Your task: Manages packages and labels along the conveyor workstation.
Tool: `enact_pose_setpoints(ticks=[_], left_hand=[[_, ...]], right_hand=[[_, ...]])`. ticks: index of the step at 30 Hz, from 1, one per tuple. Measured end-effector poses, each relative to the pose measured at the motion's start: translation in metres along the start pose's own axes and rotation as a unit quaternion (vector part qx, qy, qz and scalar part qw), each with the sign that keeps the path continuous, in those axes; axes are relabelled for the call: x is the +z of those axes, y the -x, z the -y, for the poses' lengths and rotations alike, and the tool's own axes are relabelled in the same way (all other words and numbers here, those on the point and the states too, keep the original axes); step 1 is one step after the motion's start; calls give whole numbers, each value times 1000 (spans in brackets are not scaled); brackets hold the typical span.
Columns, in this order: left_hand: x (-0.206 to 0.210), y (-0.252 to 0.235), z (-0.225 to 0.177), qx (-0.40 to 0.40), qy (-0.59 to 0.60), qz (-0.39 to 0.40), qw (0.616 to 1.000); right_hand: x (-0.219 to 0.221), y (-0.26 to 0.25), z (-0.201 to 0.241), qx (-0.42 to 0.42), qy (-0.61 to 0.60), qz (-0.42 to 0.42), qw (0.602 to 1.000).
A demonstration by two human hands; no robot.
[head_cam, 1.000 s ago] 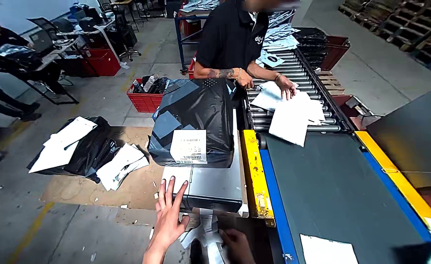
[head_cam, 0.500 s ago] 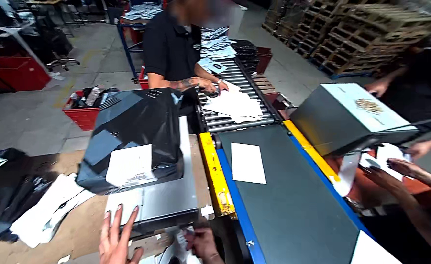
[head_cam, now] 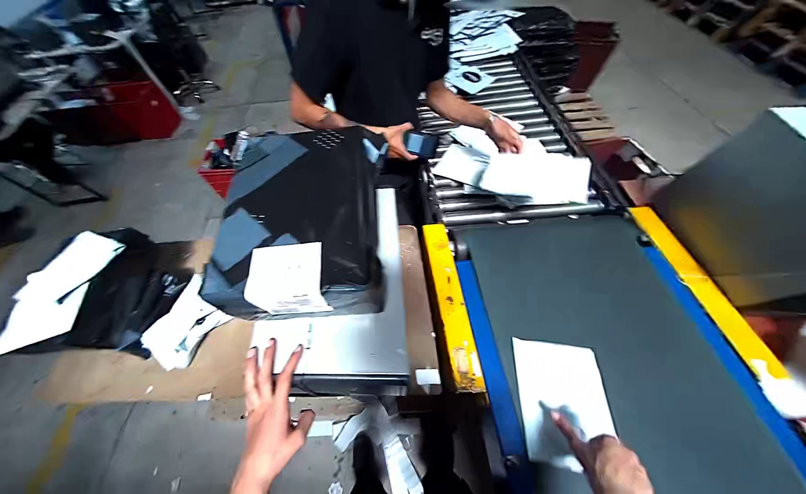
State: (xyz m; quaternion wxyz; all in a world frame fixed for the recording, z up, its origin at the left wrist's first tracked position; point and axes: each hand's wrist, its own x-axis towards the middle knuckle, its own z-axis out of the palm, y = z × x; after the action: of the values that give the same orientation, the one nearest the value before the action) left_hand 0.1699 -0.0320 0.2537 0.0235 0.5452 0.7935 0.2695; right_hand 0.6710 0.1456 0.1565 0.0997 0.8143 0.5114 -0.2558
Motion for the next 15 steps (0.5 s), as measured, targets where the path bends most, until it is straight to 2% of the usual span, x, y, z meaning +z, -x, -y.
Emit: enact_pose_setpoints(ticks=[2,4,5,7,9,11,13,15], left_hand=[[0,1,3,-14,9,6,1000],[-2,2,5,-13,10,19,1000],[-3,1,6,-10,8,25,1000],[-6,3,8,-3,14,46,999],[-10,3,11,4,17,62,998],[-11,3,14,10,16,66,998],[-11,4,17,16,19,57,998],[-9,5,20,26,28,46,998]], right_hand=[[38,66,42,-130,-76,71,986],[95,132,106,-237,-183,159,941],[124,153,138,-263,-246,191,913],[148,187,198,-222,-367,244,870],[137,211,245,-94,-457,282,838],[131,218,272,-14,-520,255,815],[133,224,282,9,-568,221,793],[130,228,274,-24,-579,217,785]])
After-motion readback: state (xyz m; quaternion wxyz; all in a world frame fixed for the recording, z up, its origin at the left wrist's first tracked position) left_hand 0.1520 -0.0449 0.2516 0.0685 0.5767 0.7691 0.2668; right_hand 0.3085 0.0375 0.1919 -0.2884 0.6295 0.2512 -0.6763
